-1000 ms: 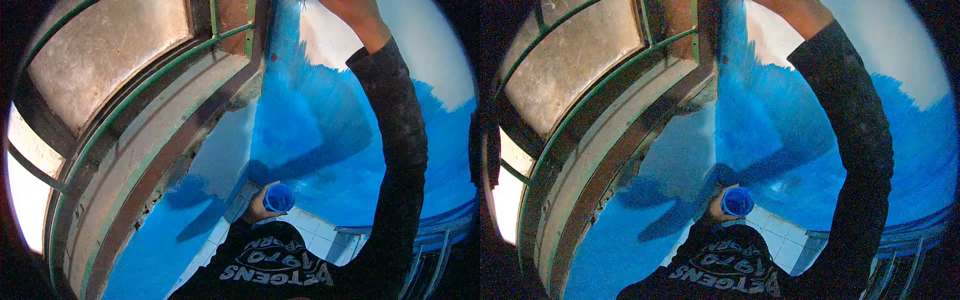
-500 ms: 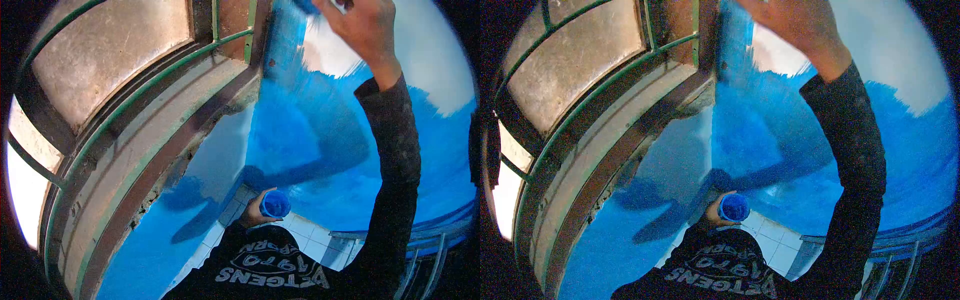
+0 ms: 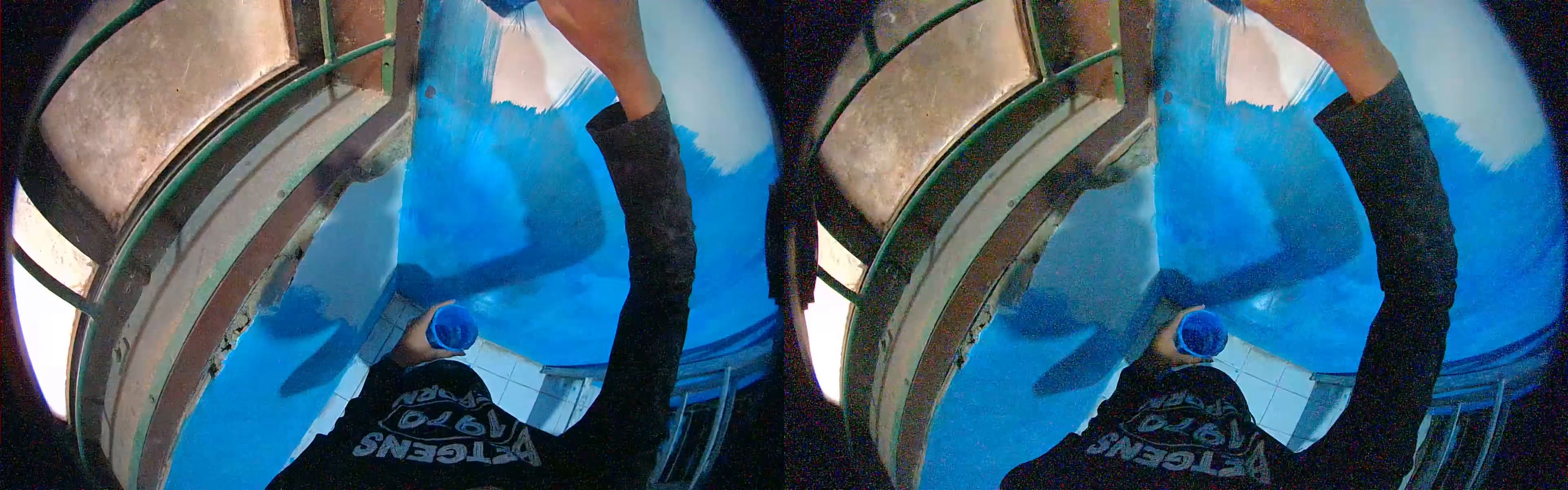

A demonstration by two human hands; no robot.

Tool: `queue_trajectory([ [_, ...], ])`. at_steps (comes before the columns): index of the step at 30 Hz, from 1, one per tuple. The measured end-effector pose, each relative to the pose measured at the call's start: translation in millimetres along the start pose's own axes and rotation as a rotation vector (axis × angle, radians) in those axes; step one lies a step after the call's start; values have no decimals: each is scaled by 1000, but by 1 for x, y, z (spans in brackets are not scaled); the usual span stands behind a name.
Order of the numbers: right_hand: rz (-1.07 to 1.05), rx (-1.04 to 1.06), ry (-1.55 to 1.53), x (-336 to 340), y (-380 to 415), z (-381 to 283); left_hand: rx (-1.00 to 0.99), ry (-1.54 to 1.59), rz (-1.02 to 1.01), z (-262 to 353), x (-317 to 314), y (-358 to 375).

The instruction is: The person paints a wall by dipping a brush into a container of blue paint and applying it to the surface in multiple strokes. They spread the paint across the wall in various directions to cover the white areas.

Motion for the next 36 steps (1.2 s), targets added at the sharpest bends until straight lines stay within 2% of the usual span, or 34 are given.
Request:
queue_trajectory([
  [2,15,30,1,1,6,-8,-64,23,4,12,1,2],
  [6,-364,-44,-269,-5,51,-40,-94,-20,22,10,-2,2],
  [7,-407,-119,-335,-9,62,-46,-126,19,17,16,-2,1],
  [8,-405,-119,-332,-8,64,-43,-159,57,12,20,-1,0],
  [10,-379,-144,-75,-2,68,-21,-167,50,12,10,-2,0],
  [11,-307,-193,-48,0,66,-4,-171,45,15,4,-3,-1],
  [12,-33,-15,-135,0,58,9,-173,45,14,7,-2,-1],
  [16,123,7,14,28,10,1,-131,-5,29,19,-2,2],
  [18,65,-37,46,38,12,-13,-137,-32,30,16,-4,2],
  [20,-103,-172,-74,31,27,-18,-139,34,23,6,-7,0],
  [21,-102,-172,-71,24,36,-24,-141,33,21,7,-7,-1],
  [23,-311,-149,-242,6,57,-36,-137,25,14,9,-7,-1],
  [26,-357,-119,-114,-3,75,-28,-115,69,-22,2,-6,-3],
  [27,-346,-212,-70,1,70,-22,-116,67,-26,2,-6,-2],
  [28,-346,-211,-68,5,66,-17,-128,52,-26,2,-6,-3],
  [30,-131,-99,46,11,56,-12,-139,41,-22,5,-7,-4],
  [31,79,-57,164,2,47,-21,-124,26,-21,9,-7,-4],
  [32,76,-60,160,6,42,-21,-106,9,-21,11,-7,-2],
  [34,27,210,70,19,26,-24,-90,-10,-29,7,-6,-2],
  [35,-81,204,176,30,27,-42,-79,-25,-39,4,-6,-3],
  [36,-85,201,178,27,30,-44,-76,-24,-42,3,-6,-3],
])
Point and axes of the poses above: each hand's wrist, its own y-axis away from the middle knuckle, its own x-axis out of the back of the hand, z = x × y, the point moved 1 cm from there along -y, towards the middle knuckle, and after that the axes turned 11 degrees about z, right-handed, at the moved point
